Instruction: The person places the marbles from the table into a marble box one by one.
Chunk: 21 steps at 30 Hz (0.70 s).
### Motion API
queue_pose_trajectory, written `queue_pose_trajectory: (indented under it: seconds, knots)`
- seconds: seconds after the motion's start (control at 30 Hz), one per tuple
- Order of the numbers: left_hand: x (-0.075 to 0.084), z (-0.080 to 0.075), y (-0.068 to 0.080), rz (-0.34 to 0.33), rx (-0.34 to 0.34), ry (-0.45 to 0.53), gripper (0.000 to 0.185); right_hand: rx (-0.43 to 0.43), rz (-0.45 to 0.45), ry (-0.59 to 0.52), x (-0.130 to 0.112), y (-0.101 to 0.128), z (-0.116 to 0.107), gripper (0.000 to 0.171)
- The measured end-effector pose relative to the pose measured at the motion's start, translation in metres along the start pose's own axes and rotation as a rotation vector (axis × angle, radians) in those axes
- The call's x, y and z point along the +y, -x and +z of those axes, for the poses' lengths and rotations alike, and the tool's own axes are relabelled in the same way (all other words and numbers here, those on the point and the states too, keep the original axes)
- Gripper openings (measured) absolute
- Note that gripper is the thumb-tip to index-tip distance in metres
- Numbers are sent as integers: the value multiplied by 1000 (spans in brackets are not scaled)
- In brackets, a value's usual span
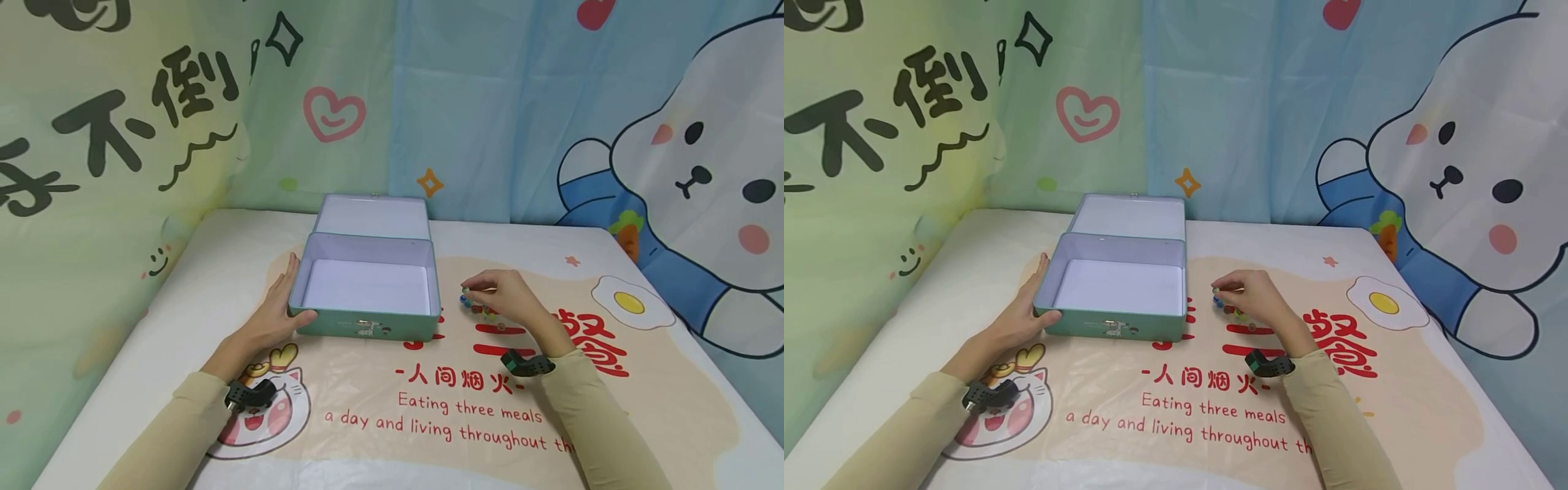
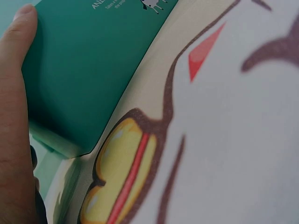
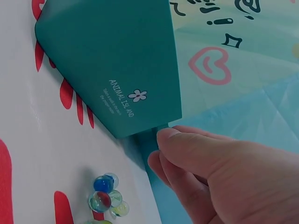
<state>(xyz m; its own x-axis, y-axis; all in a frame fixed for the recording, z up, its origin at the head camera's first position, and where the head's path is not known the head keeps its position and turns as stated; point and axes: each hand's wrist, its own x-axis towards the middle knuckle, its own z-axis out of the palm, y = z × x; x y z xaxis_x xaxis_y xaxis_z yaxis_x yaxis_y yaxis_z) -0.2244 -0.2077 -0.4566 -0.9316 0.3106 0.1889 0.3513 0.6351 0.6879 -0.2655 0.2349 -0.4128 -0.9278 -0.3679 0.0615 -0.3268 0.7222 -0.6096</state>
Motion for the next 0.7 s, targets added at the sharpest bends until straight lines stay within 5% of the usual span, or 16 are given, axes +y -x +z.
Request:
queue_pose_trajectory:
  seconds: [0.7]
  knots:
    - [-1, 3, 0, 49, 19, 49, 114, 22, -53, -117, -14, 2, -10, 30]
